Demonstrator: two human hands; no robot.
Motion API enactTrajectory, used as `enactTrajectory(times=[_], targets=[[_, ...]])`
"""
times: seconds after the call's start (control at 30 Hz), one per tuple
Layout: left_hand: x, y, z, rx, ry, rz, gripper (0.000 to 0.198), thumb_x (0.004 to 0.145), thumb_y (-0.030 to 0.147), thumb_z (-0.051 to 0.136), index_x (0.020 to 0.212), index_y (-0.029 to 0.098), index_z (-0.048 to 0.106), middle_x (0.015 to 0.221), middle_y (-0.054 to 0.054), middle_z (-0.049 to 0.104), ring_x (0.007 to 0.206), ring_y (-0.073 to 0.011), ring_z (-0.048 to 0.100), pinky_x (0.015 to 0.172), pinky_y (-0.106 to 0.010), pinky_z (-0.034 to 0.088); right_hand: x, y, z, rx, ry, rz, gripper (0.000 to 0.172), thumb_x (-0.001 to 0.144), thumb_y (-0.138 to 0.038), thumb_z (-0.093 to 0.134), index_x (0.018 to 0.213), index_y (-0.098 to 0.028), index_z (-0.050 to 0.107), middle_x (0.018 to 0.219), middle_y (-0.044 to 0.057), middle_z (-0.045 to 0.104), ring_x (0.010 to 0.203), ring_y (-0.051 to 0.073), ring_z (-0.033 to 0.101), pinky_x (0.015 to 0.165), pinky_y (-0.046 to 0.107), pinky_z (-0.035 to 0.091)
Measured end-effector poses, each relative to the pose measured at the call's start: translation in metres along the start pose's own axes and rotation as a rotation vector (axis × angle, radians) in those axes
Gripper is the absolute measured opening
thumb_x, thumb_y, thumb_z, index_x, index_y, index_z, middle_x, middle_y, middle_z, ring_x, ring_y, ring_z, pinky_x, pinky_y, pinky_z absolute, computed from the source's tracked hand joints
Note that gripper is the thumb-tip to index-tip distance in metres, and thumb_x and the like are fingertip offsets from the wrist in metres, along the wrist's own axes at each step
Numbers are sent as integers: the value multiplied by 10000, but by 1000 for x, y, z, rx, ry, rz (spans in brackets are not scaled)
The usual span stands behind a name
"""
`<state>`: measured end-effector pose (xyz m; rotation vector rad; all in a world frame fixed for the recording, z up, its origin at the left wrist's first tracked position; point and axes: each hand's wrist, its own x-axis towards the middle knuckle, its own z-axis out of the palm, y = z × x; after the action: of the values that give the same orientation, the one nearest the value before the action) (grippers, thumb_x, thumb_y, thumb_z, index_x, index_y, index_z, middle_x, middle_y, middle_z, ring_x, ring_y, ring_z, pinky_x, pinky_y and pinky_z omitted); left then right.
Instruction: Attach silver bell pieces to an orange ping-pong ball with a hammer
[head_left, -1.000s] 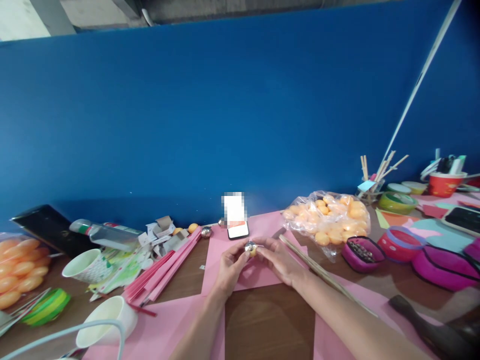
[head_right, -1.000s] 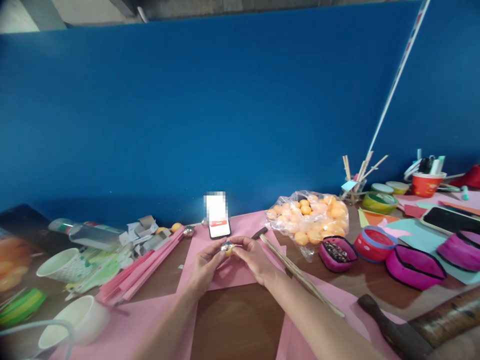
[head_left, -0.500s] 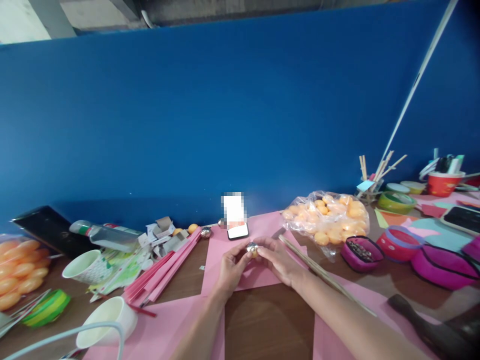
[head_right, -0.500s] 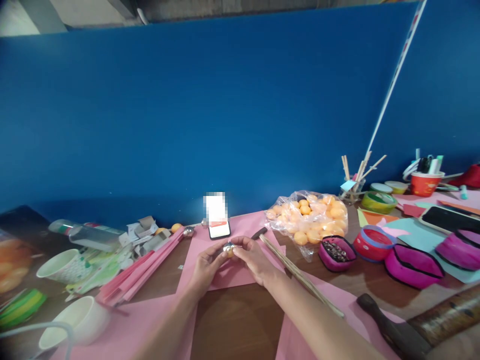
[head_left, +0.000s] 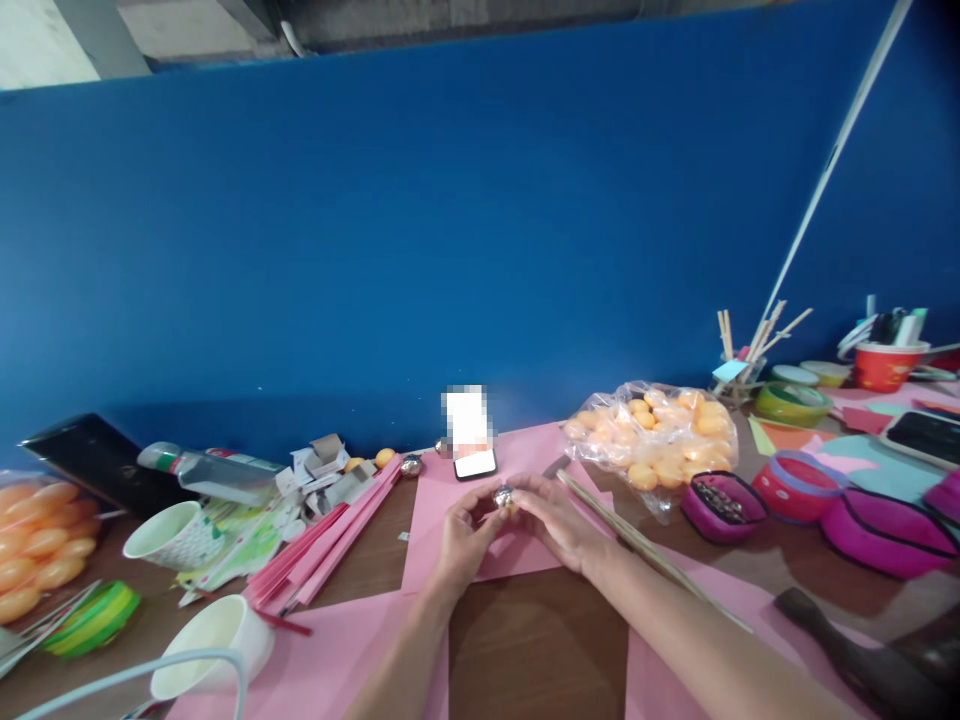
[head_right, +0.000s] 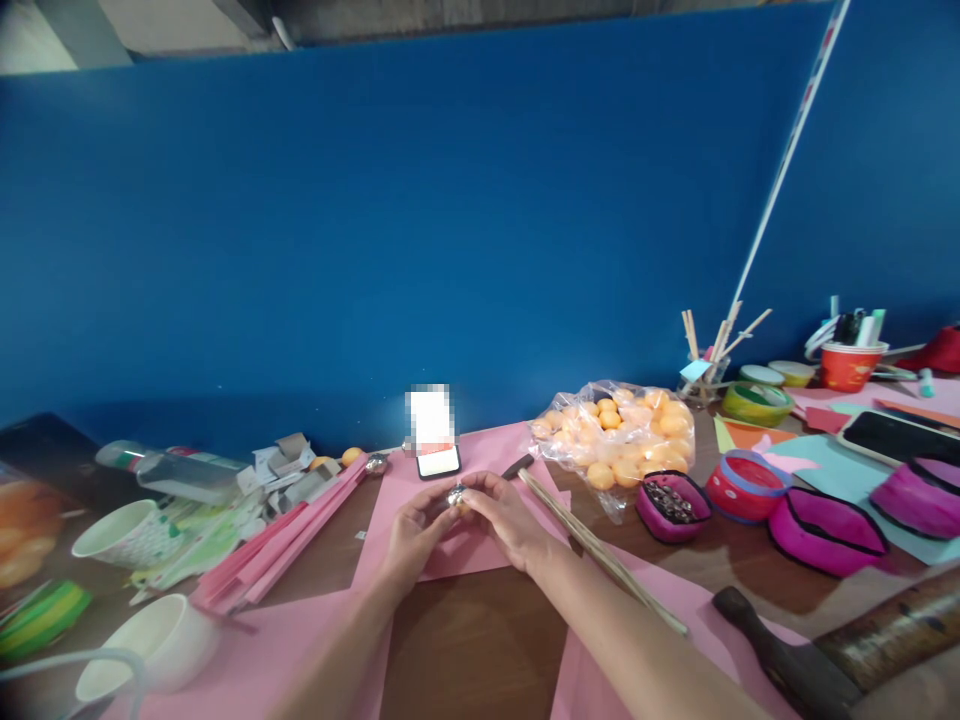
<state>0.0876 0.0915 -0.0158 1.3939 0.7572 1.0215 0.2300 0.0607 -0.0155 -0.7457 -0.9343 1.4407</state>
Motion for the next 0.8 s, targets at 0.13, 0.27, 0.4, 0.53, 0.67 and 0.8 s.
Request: enactTrajectory(times=[0.13,0.27,0.4,0.53,0.67,0.8], targets=[[1,-3,-1,-12,29,-9,413,661,300,662,1035,141,593,980,-103,662,898,-234,617,780,-356,506,1,2,0,-21,30,9,281,715,-286,649,956,-175,557,805,20,624,751,156,597,740,325,471],[1,-2,-1,0,28,-10,420,664,309,656,1048,146,597,1005,-98,658,912,-232,611,778,-343,507,2,1,-1,-15,-11,4,288,710,-294,658,956,-167,581,842,38,635,794,166,599,761,322,461],[1,0,-2,24,23,-11,413,671,310,650,1050,152,600,976,-89,668,878,-225,621,767,-339,511,2,0,-2,-1,-8,4,282,711,-314,658,944,-170,593,844,38,640,793,162,600,767,318,452],[1,1,-2,10,22,-20,417,672,302,649,1057,153,596,987,-91,664,891,-224,617,769,-337,511,2,2,-4,17,-9,10,273,716,-299,658,949,-176,587,863,35,636,803,157,595,766,313,448],[-1,4,-2,15,-2,-16,420,689,304,633,1080,158,586,1046,-94,641,936,-221,600,811,-338,494,2,4,-5,50,-21,25,239,736,-266,644,951,-186,580,870,25,632,803,143,591,773,301,443],[-2,6,-3,8,-4,-29,417,696,318,626,1083,165,587,1067,-92,633,964,-229,587,829,-344,486,3,4,-6,57,-26,33,248,732,-265,647,960,-186,587,875,27,634,806,146,594,778,302,441]])
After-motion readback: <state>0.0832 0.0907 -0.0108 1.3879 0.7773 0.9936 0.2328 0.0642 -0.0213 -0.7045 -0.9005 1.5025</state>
